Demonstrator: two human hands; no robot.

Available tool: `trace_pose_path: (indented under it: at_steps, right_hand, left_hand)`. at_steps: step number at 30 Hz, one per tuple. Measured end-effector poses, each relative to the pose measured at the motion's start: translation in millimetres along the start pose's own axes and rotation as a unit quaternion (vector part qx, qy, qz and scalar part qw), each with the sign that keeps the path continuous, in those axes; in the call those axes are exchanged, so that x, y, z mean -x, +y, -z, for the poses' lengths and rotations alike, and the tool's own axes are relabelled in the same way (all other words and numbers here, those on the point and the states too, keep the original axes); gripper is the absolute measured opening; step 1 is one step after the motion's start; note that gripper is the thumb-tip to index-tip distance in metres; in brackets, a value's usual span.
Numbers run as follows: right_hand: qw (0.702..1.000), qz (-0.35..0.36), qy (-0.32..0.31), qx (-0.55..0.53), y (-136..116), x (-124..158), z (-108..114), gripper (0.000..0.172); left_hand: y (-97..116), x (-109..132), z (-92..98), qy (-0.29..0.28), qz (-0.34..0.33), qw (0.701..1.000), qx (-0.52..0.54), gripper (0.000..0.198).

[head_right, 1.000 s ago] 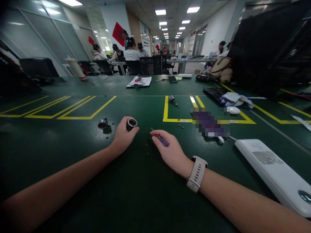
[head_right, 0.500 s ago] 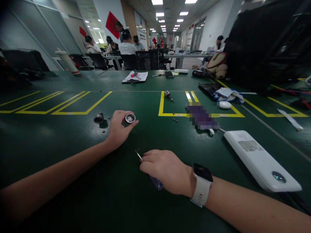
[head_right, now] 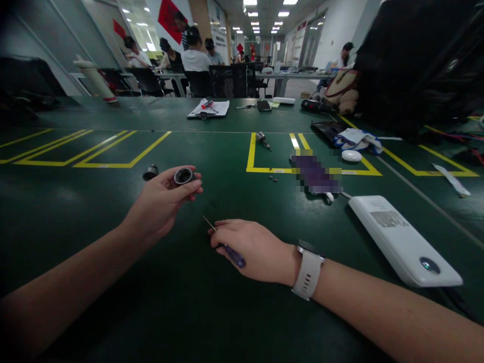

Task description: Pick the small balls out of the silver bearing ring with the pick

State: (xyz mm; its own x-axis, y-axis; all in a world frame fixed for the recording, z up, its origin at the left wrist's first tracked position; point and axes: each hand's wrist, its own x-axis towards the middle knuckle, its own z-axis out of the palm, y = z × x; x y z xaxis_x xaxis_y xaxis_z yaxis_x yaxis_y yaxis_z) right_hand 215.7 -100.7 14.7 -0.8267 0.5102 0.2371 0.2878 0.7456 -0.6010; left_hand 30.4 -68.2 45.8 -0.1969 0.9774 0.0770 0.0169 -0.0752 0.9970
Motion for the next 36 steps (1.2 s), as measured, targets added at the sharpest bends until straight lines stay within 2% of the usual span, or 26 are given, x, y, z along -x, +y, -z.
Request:
trace_pose_path:
  at_steps: [4,6,8,10,12,14,16,22,26,31,36]
  right_hand:
    - [0.999,0.026,-0.027,-0.007,-9.9,19.9,3.8,0.02]
    - [0.999,0.02,0.02,-0.044,-14.5,26.3,6.7,0.022]
    - [0.986,-0.041,0.106,-0.118,-15.9,28.9,9.7,0.023]
    - [0.942,-0.138,0.2,-0.23,-13.5,29.6,12.1,0.02]
    - [0.874,-0.211,0.27,-0.345,-8.6,29.7,13.2,0.02]
    - [0.825,-0.25,0.292,-0.415,-3.4,30.1,12.9,0.025]
    - [0.813,-0.269,0.28,-0.433,0.1,30.6,11.8,0.026]
    - [0.861,-0.286,0.22,-0.359,1.3,30.7,9.5,0.026]
    - [0.908,-0.282,0.198,-0.237,-8.3,30.5,13.6,0.029]
    - [0.968,-0.187,0.164,-0.038,-25.6,32.6,15.8,0.022]
    - [0.987,-0.077,0.127,0.068,-21.9,32.7,8.2,0.016]
  left_hand:
    - [5.4,9.9,4.2,-0.069,0.06,0.994,0.066,0.021]
    - [7.4,15.0,5.5,-0.09,0.087,0.988,0.09,0.019]
    - [7.9,19.6,5.9,-0.105,0.109,0.983,0.103,0.02]
    - [7.1,23.5,5.6,-0.118,0.127,0.98,0.102,0.023]
    - [5.8,27.0,5.1,-0.128,0.139,0.978,0.091,0.027]
    - [4.9,30.0,4.7,-0.138,0.147,0.976,0.077,0.031]
    - [4.8,32.3,4.3,-0.145,0.157,0.975,0.064,0.032]
    - [6.4,34.8,3.0,-0.156,0.18,0.971,0.032,0.03]
    - [5.1,35.9,2.3,-0.161,0.168,0.973,0.012,0.03]
    - [4.1,39.1,1.4,-0.159,0.153,0.975,0.001,0.031]
    - [3.0,40.8,-0.3,-0.156,0.164,0.974,0.004,0.032]
